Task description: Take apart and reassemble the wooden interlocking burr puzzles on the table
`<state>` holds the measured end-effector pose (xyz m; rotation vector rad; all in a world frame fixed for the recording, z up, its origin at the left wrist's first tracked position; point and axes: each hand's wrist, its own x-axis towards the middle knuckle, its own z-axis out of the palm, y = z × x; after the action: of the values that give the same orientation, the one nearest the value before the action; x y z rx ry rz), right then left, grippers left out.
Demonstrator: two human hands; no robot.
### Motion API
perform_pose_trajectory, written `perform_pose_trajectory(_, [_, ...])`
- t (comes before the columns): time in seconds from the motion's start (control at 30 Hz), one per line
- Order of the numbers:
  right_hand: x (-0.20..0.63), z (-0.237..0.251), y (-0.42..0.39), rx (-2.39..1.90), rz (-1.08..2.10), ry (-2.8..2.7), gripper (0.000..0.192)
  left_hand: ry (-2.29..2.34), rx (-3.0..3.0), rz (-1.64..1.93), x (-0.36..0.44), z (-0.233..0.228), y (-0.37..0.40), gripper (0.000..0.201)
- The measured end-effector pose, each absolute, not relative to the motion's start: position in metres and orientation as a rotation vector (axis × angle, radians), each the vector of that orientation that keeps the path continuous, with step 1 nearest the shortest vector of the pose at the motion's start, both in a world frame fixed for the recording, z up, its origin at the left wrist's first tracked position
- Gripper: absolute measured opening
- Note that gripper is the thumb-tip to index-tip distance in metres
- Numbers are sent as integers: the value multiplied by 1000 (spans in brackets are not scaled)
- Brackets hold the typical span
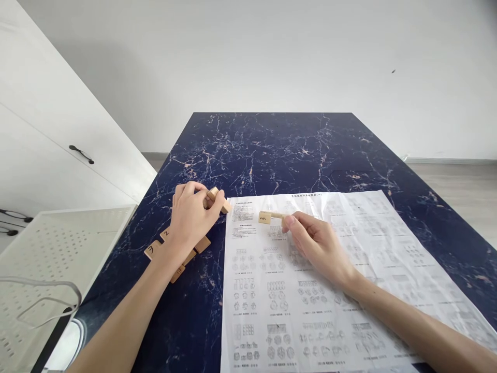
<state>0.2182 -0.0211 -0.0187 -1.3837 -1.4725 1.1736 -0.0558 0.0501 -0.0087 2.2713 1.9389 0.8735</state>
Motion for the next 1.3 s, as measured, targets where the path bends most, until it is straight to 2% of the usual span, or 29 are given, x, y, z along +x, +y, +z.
perform_pose_trajectory(0.43, [217, -17, -22, -1377, 1118, -1549, 45, 1974, 2234, 840, -61, -11, 54, 45])
perform_pose_trajectory(0.87, [216, -17, -23, -1415, 1103, -1576, 44, 2084, 2180, 809, -61, -19, 53, 24])
perform_pose_trajectory(1.0, [217, -17, -23, -1419, 1092, -1598, 44, 1969, 2276, 725, -62, -21, 52, 39])
perform_pose_trajectory(1.13, [217, -15, -23, -1413, 1102, -1605, 45, 1965, 2341, 626, -63, -24, 51, 40])
perform_pose_trajectory(1.2, [216, -14, -23, -1415, 1098, -1611, 45, 1974, 2393, 678, -61, -23, 50, 37])
perform_pose_trajectory(1.3, [215, -14, -22, -1418, 1071, -1630, 45, 1778, 2516, 957, -54, -14, 44, 30])
